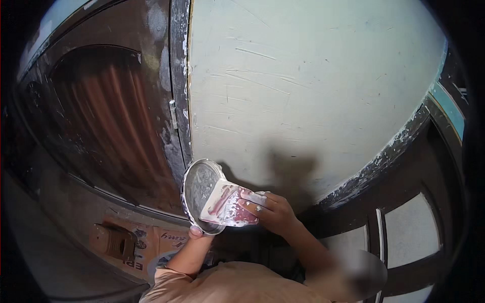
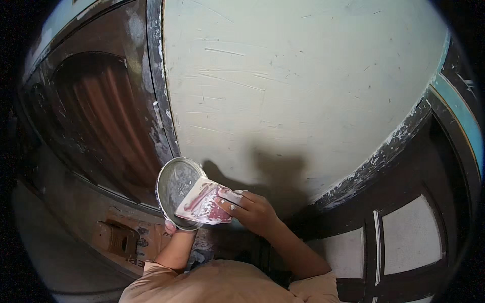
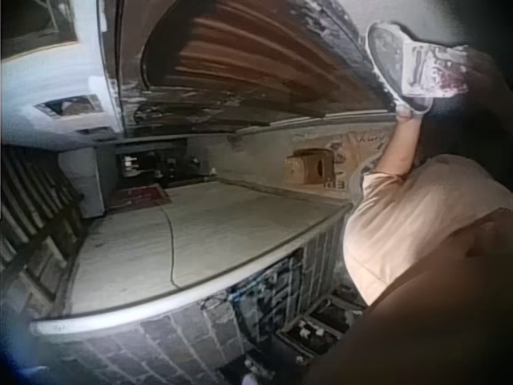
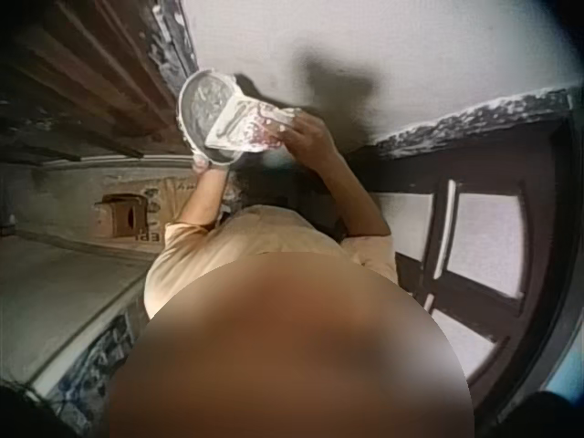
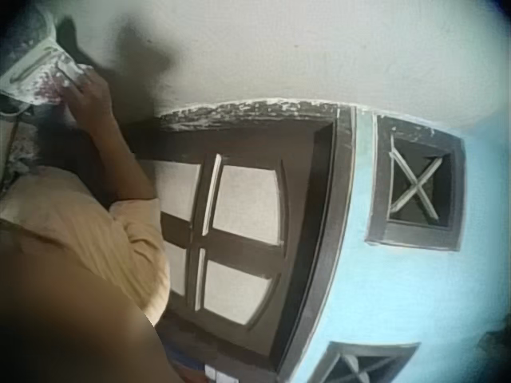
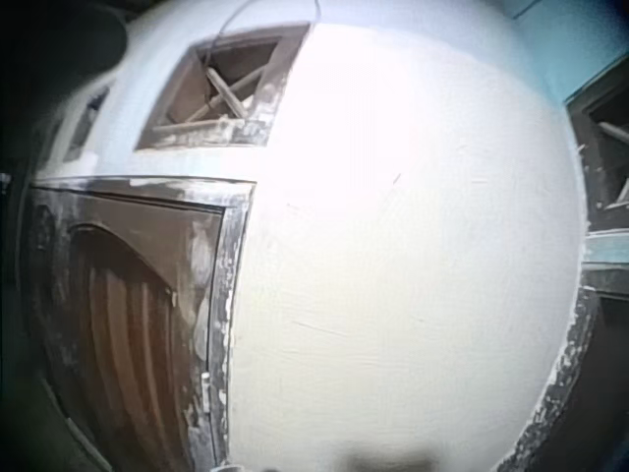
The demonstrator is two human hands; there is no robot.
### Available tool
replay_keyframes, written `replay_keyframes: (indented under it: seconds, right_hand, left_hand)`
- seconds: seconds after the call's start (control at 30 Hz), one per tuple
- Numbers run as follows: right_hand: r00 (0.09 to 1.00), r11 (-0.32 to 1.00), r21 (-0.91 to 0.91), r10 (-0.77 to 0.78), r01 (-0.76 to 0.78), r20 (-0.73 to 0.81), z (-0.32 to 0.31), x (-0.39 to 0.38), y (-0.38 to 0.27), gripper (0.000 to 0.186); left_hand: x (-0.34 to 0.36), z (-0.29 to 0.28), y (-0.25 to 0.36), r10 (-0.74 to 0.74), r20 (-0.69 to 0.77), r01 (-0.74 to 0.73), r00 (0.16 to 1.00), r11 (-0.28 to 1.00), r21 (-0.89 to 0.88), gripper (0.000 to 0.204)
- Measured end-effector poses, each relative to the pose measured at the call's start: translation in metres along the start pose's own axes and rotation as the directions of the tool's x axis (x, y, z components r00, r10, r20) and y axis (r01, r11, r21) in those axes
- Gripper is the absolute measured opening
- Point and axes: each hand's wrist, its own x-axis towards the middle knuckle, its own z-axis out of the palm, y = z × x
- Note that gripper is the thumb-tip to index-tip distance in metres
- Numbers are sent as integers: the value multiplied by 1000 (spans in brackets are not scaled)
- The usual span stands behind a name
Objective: The person applies wall filler from a metal can to a wall using a putty knife, patching the surface.
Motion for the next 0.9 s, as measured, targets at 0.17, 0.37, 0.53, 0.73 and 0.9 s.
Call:
replay_keyframes:
  seconds: [0.17,0.37,0.53,0.73,0.9]
  right_hand:
    - [998,997,-47,-61,62,26,0,-2,12,38]
    - [991,989,-82,-114,120,75,-7,-4,30,33]
    - [983,983,-132,-104,125,152,-6,-7,39,30]
    - [969,972,-196,-79,127,235,-14,-5,46,38]
    - [969,962,-201,-141,182,203,-20,10,53,28]
  left_hand:
    - [8,2,5,-1,2,1,1000,999,44,102]
    - [9,-4,20,-8,6,7,1000,996,94,101]
    - [10,-18,20,-108,-75,105,991,993,-47,98]
    - [15,-11,26,-231,-123,235,965,972,15,94]
    - [19,-29,20,-404,39,394,914,861,-322,89]
